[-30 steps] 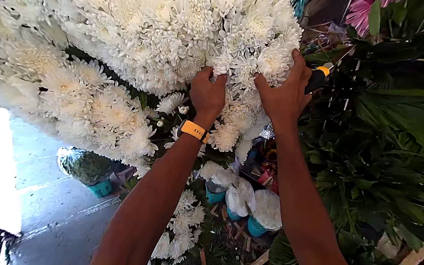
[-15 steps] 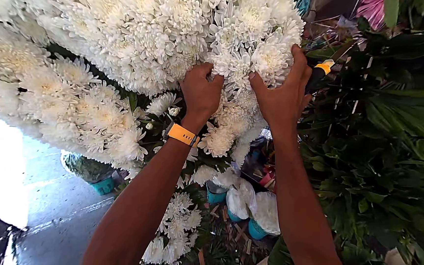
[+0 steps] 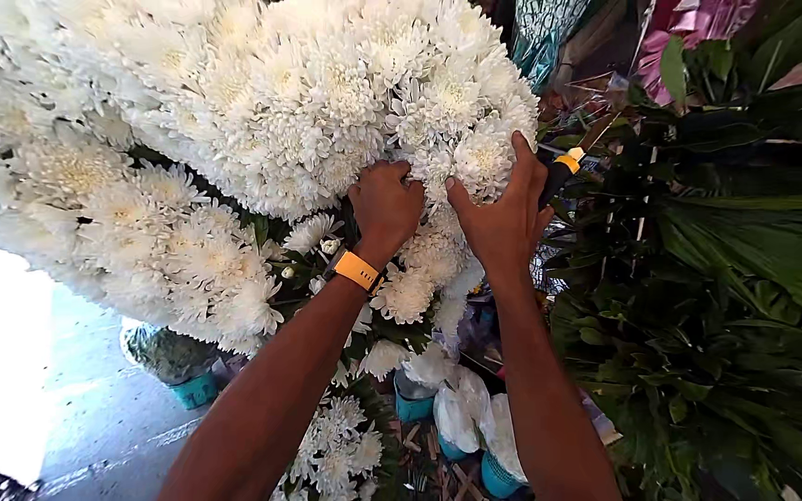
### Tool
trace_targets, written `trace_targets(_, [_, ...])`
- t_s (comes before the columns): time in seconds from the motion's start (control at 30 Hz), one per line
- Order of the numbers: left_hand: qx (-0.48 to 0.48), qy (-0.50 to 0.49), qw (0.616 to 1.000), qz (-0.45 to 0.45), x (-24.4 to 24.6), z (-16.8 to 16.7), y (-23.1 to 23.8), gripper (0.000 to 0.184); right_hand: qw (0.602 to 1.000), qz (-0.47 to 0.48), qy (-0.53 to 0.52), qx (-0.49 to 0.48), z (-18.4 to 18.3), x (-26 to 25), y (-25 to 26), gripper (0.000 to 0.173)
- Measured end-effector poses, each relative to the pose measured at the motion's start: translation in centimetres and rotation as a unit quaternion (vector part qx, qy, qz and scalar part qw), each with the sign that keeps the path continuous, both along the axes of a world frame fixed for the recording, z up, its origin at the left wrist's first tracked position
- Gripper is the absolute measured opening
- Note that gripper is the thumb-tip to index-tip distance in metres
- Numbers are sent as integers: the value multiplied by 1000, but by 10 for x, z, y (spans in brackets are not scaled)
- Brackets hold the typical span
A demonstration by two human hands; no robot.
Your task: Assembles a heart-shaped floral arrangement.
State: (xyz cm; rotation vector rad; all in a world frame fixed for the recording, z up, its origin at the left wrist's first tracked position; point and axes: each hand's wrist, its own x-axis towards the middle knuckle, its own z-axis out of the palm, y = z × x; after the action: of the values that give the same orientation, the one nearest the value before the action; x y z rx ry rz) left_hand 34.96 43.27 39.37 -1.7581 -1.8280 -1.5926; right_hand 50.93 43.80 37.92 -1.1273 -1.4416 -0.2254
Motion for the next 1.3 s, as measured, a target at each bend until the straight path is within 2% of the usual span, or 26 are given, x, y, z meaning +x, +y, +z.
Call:
trace_targets(0.1, [57, -32, 998, -20, -3, -21, -28, 46, 998, 56, -1, 2, -10, 15, -16, 102])
trace_targets(0.2, [180, 22, 983, 14, -5, -35, -42, 41, 997, 68, 25, 34, -20, 32, -24, 93])
trace_targets(0.3, [249, 169, 951, 75, -9, -14, -39, 33, 994, 83, 48, 54, -43, 47, -30, 79])
trace_targets(0.4, [251, 282, 919, 112, -25, 25, -16, 30, 991, 106, 60, 49, -71, 60, -34, 72])
trace_targets(0.47, [221, 291, 921, 133, -34, 42, -13, 29, 988, 130, 74, 42, -89, 70, -38, 71])
trace_targets(0.53, [213, 297, 921, 137, -34, 42, -26, 28, 984, 149, 85, 41, -107, 80, -47, 69])
trace_targets(0.63, [278, 277, 903, 173, -28, 34, -46, 33, 979, 173, 90, 56, -134, 89, -65, 62])
trace_targets(0.73, [321, 249, 900, 159, -23, 65, -42, 65, 971, 202, 101, 76, -161, 88, -75, 52])
trace_targets(0.83, [271, 189, 937, 117, -26, 109, -26, 89, 963, 234, 112, 70, -184, 83, -80, 47])
trace_targets(0.93, [177, 197, 960, 84, -32, 138, -14, 85, 960, 252, 115, 48, -202, 84, -84, 45])
trace_targets(1.03, [77, 247, 958, 121, -24, 154, -22, 74, 957, 262, 123, 20, -214, 92, -90, 45])
trace_targets(1.13, [87, 237, 958, 135, -22, 186, -27, 74, 952, 272, 139, -7, -226, 96, -101, 43])
trace_targets(1.2, [98, 255, 956, 103, -24, 213, -17, 79, 949, 283, 141, -18, -235, 94, -110, 41])
trace_targets(1.3, [5, 287, 957, 52, -13, 238, 4, 85, 942, 303, 142, -43, -253, 88, -123, 38])
